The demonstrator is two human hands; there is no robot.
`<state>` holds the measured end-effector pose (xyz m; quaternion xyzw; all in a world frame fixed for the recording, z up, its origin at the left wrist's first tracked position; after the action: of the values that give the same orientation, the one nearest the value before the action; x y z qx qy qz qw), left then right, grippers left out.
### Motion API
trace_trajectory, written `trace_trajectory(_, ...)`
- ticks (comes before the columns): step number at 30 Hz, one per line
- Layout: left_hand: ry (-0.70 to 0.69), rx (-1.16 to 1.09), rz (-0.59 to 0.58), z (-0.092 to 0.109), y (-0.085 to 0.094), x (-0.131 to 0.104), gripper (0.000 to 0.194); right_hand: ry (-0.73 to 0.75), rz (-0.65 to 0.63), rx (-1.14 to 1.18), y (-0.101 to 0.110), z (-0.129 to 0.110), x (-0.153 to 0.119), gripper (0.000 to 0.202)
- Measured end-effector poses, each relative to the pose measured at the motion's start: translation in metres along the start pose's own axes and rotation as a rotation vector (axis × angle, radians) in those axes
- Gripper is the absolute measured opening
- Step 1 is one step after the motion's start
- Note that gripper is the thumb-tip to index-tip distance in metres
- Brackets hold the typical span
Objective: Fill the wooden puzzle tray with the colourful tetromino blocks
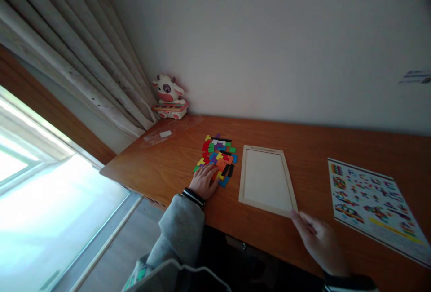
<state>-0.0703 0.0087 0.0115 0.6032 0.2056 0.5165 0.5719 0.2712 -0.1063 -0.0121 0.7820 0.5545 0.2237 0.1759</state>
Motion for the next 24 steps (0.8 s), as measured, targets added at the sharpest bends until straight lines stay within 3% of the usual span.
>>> trace_trajectory(4,0.037,0.043,0.012,0.000,0.002,-0.008,0.041,0.038,-0.126,0.034,-0.011,-0.014,0.000,0.048)
trace_trajectory(16,-0.050,-0.015,-0.026,0.021,0.011,-0.012,0.042,-0.013,-0.173,0.082,-0.014,-0.011,0.000,0.046)
trace_trajectory(21,0.066,0.012,0.061,0.011,0.019,-0.011,0.038,0.002,-0.196,0.033,-0.015,-0.010,0.000,0.051)
trace_trajectory(24,0.065,-0.002,0.086,0.011,0.019,-0.011,0.034,0.010,-0.187,0.015,-0.015,-0.009,0.001,0.053)
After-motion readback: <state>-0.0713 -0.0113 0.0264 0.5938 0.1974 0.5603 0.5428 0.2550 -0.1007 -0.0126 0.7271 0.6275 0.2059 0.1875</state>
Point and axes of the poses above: each hand's wrist, its own x-axis towards the middle knuckle, its own y-axis out of the back of the hand, z = x × y, the point moved 10 cm from there along x, towards the middle knuckle, and after that the axes turned 4 degrees about x, right-handed, at the moved point
